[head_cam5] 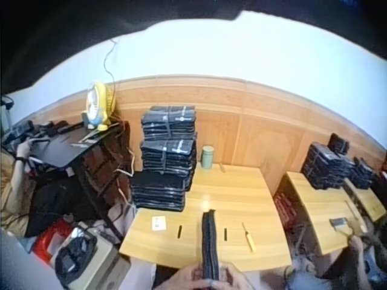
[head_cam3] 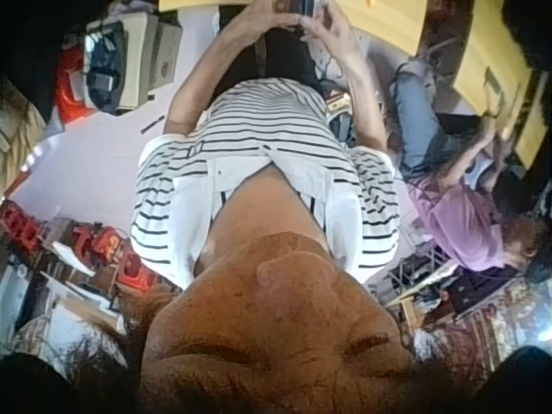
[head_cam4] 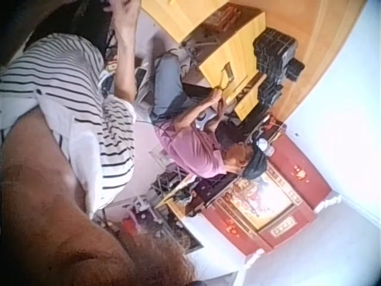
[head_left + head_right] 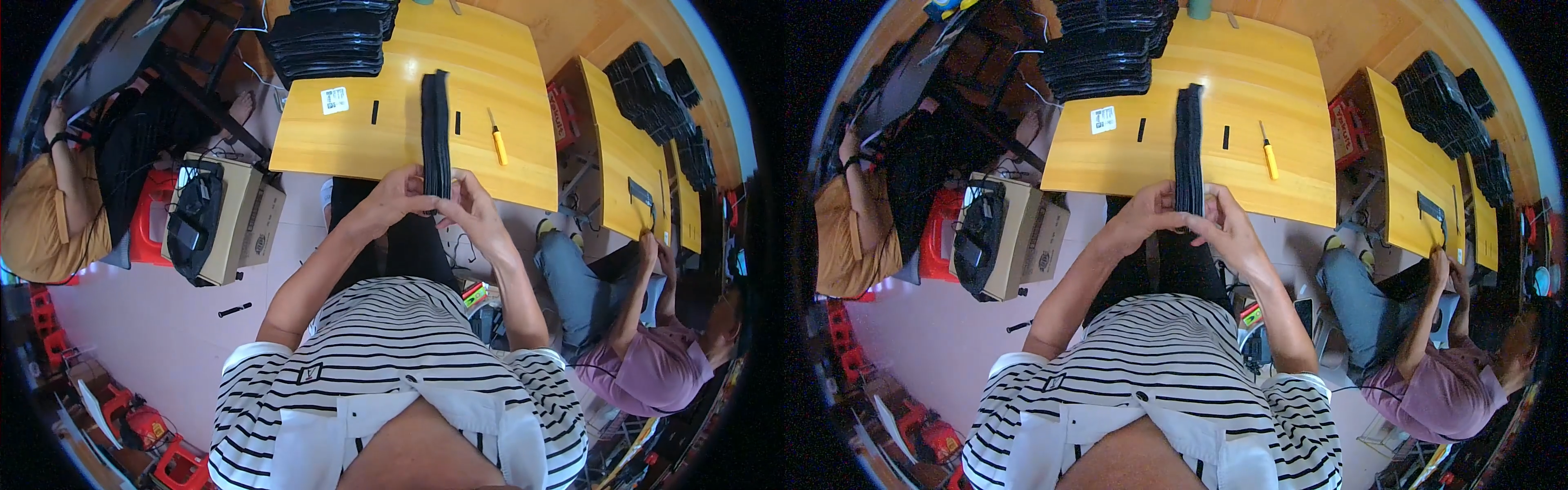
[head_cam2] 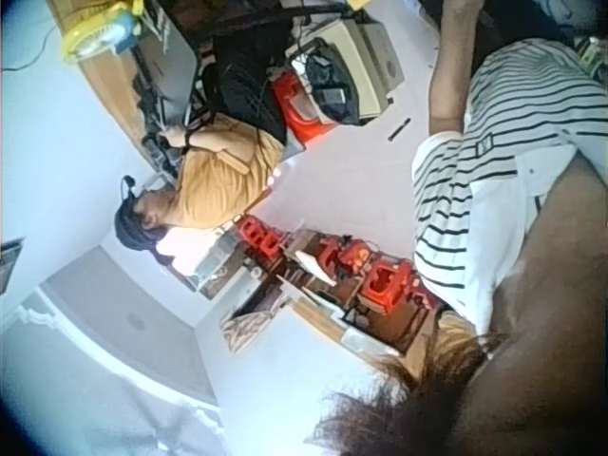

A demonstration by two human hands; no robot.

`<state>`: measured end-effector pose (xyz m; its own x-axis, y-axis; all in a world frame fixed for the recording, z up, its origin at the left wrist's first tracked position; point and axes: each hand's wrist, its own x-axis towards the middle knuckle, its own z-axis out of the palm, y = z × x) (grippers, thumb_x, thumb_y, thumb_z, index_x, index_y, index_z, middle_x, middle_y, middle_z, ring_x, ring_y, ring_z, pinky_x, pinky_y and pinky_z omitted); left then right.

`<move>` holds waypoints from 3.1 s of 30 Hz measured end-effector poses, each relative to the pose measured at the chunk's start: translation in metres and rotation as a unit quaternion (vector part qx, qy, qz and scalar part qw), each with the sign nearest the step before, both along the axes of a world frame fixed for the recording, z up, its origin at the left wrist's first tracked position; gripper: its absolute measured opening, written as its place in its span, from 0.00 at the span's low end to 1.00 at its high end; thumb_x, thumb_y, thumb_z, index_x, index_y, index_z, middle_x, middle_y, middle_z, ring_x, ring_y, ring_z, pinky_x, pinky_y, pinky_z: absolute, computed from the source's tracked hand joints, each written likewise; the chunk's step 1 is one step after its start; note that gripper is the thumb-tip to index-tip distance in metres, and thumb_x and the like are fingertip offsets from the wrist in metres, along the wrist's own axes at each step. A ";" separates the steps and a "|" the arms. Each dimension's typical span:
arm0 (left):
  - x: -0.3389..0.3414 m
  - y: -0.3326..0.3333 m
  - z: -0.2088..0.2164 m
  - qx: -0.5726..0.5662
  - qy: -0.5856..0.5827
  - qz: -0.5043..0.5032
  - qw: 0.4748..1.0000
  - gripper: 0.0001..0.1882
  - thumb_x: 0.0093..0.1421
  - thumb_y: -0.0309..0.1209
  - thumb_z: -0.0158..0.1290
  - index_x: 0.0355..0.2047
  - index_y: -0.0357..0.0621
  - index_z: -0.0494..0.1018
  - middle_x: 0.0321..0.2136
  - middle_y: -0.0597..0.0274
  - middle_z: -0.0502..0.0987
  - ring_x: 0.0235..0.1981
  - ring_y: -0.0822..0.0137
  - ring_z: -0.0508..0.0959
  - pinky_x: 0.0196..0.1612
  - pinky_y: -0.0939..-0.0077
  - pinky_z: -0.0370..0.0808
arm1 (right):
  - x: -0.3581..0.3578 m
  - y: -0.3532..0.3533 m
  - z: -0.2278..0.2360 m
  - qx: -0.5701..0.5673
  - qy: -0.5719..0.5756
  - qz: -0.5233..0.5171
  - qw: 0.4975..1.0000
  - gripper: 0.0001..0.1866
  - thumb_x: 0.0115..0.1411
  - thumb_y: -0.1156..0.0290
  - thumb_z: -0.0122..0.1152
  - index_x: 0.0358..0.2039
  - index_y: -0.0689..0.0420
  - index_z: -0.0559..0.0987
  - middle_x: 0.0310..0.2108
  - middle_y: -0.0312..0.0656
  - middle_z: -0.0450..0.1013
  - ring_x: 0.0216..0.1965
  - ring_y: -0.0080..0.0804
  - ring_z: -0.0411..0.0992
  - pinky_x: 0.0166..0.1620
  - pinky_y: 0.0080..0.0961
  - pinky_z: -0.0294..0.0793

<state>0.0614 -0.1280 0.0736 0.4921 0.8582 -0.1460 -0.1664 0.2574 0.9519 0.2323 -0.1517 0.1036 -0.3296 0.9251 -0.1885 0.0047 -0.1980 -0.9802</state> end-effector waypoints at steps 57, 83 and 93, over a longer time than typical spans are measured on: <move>0.041 -0.010 0.030 0.071 -0.093 0.143 0.983 0.12 0.49 0.24 0.55 0.32 0.35 0.66 0.26 0.62 0.72 0.23 0.73 0.71 0.26 0.79 0.68 | 0.022 -0.011 0.002 0.153 0.045 -0.105 0.982 0.22 0.56 0.74 0.55 0.52 0.61 0.68 0.38 0.37 0.69 0.37 0.21 0.66 0.41 0.15 0.66; 0.018 0.001 0.066 0.186 0.008 0.159 0.970 0.22 0.53 0.27 0.54 0.48 0.35 0.66 0.36 0.57 0.73 0.37 0.70 0.74 0.42 0.78 0.71 | 0.005 0.019 0.048 0.335 -0.118 -0.074 0.932 0.21 0.49 0.75 0.60 0.45 0.60 0.69 0.35 0.39 0.68 0.30 0.25 0.64 0.37 0.20 0.66; 0.032 -0.012 0.051 0.123 -0.053 0.174 0.976 0.12 0.55 0.25 0.52 0.38 0.38 0.65 0.31 0.67 0.69 0.32 0.78 0.70 0.36 0.84 0.68 | 0.001 0.001 0.038 0.273 -0.119 -0.109 0.948 0.20 0.47 0.79 0.62 0.43 0.61 0.71 0.32 0.38 0.69 0.28 0.19 0.67 0.32 0.16 0.71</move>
